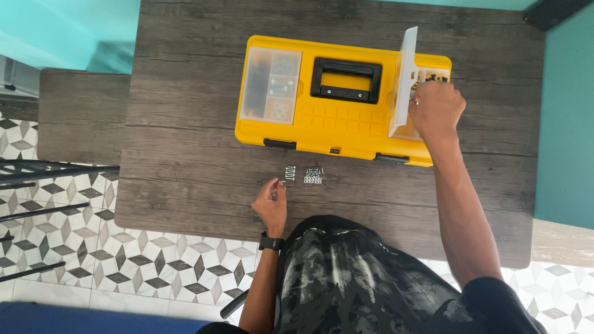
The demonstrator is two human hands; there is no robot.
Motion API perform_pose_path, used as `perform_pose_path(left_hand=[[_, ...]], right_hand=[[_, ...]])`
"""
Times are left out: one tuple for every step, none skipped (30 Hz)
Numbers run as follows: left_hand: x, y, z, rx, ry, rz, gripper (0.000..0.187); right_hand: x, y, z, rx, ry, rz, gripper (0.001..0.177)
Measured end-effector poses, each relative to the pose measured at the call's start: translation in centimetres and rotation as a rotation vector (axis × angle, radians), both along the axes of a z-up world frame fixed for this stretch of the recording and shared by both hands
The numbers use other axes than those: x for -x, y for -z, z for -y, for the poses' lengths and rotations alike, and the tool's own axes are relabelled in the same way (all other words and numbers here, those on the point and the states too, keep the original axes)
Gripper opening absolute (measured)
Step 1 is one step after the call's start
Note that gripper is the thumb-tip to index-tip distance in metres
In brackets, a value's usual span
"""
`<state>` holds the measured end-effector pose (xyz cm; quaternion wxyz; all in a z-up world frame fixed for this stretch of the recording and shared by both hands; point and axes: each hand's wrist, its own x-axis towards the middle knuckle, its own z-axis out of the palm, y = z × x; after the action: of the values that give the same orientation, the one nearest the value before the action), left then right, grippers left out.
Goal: The person repeatedly picks small metal fasteners from a yellow toolbox and places them on a wooden table, arranging them into small piles. The person continues this process throughout the clip.
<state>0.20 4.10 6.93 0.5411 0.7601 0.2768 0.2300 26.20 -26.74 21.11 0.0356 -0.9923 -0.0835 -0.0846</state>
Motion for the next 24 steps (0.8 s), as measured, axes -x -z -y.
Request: perform_pose_path(left_hand=[[0.1, 0.3, -0.1, -0.009, -0.005, -0.009, 0.018], [0.1, 0.5, -0.2, 0.006, -0.003, -0.013, 0.018], [0.1, 0.7, -0.2, 0.021, -0.002, -0.018, 0.018], [0.2, 0.9, -0.3, 0.035, -0.002, -0.023, 0.018], [0.3, 1.0, -0.3, 0.028, -0.003, -0.028, 0.018], [0.3, 1.3, -0.3, 0.021, -0.002, -0.034, 0.018], [0.3, 1.5, -0.3, 0.015, -0.002, -0.039, 0.018], [0.4, 1.7, -0.4, 0.007, 0.000, -0.050, 0.018], [0.5, 1.9, -0.4, 0.000, 0.003, -0.061, 0.019], [0.5, 2.2, -0.6, -0.009, 0.006, -0.072, 0.019], [0.5, 2.4, -0.6, 0.018, 0.010, -0.084, 0.018], [0.5, 2.6, -0.7, 0.046, 0.014, -0.096, 0.018], [0.6, 2.9, -0.7, 0.074, 0.019, -0.107, 0.017], [0.7, 3.1, -0.7, 0.054, 0.034, -0.100, 0.017], [0.7, 3.3, -0.8, 0.034, 0.049, -0.092, 0.016], [0.7, 3.4, -0.8, 0.015, 0.065, -0.083, 0.016], [0.7, 3.6, -0.8, -0.040, 0.067, -0.097, 0.015], [0.8, 3.7, -0.7, -0.094, 0.070, -0.111, 0.015], [0.8, 3.9, -0.6, -0.149, 0.072, -0.125, 0.014], [0.8, 4.0, -0.5, -0.194, 0.079, -0.095, 0.014], [0.8, 4.1, -0.4, -0.240, 0.086, -0.065, 0.014], [0.7, 4.3, -0.4, -0.285, 0.092, -0.033, 0.014], [0.6, 4.4, -0.3, -0.287, 0.083, -0.055, 0.014], [0.5, 4.6, -0.2, -0.289, 0.073, -0.079, 0.015]], right_hand=[[0.0, 0.1, 0.1, -0.015, -0.003, 0.002, 0.011], [-0.1, 0.2, 0.1, -0.030, -0.007, 0.005, 0.012], [-0.1, 0.2, 0.0, -0.045, -0.011, 0.008, 0.014], [-0.1, 0.2, 0.0, -0.021, -0.001, 0.012, 0.011], [0.0, 0.2, 0.0, 0.002, 0.010, 0.016, 0.010], [0.1, 0.2, -0.1, 0.025, 0.021, 0.020, 0.011], [0.1, 0.2, -0.2, 0.069, 0.035, 0.018, 0.012], [0.0, 0.2, -0.2, 0.112, 0.048, 0.015, 0.013], [-0.1, 0.2, -0.2, 0.155, 0.062, 0.013, 0.015], [-0.2, 0.2, -0.3, 0.150, 0.057, -0.020, 0.015], [-0.3, 0.3, -0.3, 0.145, 0.052, -0.052, 0.015], [-0.4, 0.3, -0.2, 0.141, 0.049, -0.084, 0.015], [-0.6, 0.4, -0.1, 0.119, 0.041, -0.094, 0.015], [-0.7, 0.4, 0.1, 0.095, 0.034, -0.104, 0.014], [-0.8, 0.5, 0.3, 0.072, 0.027, -0.114, 0.013], [-0.8, 0.6, 0.4, 0.063, 0.009, -0.110, 0.012], [-0.8, 0.7, 0.5, 0.053, -0.009, -0.105, 0.012], [-0.7, 0.8, 0.7, 0.045, -0.027, -0.101, 0.011], [-0.5, 0.9, 0.8, 0.018, -0.038, -0.074, 0.010], [-0.3, 1.0, 0.9, -0.010, -0.050, -0.047, 0.010], [-0.1, 1.1, 1.0, -0.037, -0.061, -0.020, 0.009], [0.1, 1.1, 1.0, -0.067, -0.056, -0.019, 0.009], [0.3, 1.1, 1.1, -0.096, -0.050, -0.017, 0.010], [0.5, 1.2, 1.1, -0.126, -0.045, -0.017, 0.011]])
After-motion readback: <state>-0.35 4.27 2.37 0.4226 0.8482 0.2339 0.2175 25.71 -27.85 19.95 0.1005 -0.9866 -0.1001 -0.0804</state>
